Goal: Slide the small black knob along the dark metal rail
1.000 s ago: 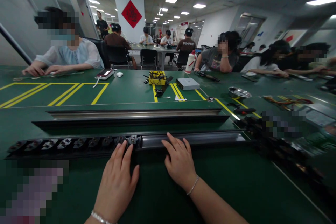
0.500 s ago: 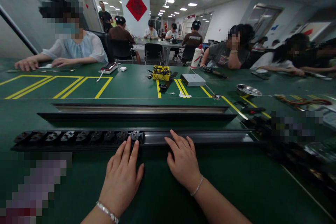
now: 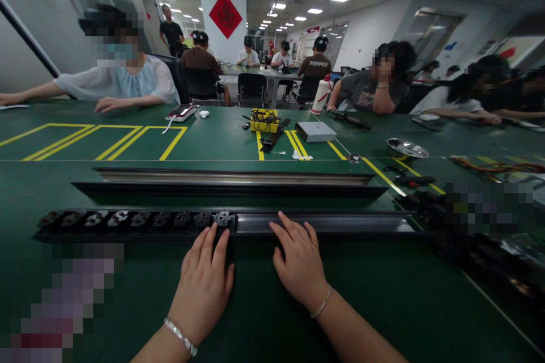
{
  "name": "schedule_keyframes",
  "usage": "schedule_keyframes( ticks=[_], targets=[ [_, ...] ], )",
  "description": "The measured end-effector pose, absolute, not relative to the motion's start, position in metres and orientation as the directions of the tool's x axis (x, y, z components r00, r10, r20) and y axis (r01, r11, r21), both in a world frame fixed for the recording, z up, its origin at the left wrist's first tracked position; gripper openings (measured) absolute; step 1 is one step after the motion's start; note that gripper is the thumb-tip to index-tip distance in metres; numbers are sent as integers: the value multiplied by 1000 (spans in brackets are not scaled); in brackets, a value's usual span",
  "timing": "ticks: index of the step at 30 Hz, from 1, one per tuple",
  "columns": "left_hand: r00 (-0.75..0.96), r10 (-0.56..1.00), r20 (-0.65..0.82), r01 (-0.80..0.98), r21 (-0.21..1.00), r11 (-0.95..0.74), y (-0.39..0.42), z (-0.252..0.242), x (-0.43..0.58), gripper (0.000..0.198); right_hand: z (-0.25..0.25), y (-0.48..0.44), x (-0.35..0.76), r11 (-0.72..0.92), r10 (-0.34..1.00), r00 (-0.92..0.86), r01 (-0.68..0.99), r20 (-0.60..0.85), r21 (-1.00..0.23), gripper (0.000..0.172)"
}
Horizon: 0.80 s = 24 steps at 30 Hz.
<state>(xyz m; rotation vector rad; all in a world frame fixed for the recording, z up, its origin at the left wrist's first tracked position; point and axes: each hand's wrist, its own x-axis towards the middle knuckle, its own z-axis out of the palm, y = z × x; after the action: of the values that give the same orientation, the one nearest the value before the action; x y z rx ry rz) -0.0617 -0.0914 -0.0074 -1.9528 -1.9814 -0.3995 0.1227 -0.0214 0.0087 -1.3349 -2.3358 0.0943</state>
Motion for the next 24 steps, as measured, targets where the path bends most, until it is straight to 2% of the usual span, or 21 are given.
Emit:
schedule_keyframes(
  ticks=[11, 15, 24],
  targets=[
    [-6, 898, 439, 1000, -2, 8, -91, -13, -64, 51, 8, -20, 122, 527, 835, -428, 804, 345, -277, 42],
    [-30, 901, 433, 999, 44, 12, -90, -8, -62, 49, 7, -20, 121, 523, 835, -424, 810, 350, -267, 42],
    [-164, 926, 339, 985, 4, 173, -83, 8, -46, 49, 7, -20, 121, 521, 837, -421, 807, 350, -277, 42]
  ],
)
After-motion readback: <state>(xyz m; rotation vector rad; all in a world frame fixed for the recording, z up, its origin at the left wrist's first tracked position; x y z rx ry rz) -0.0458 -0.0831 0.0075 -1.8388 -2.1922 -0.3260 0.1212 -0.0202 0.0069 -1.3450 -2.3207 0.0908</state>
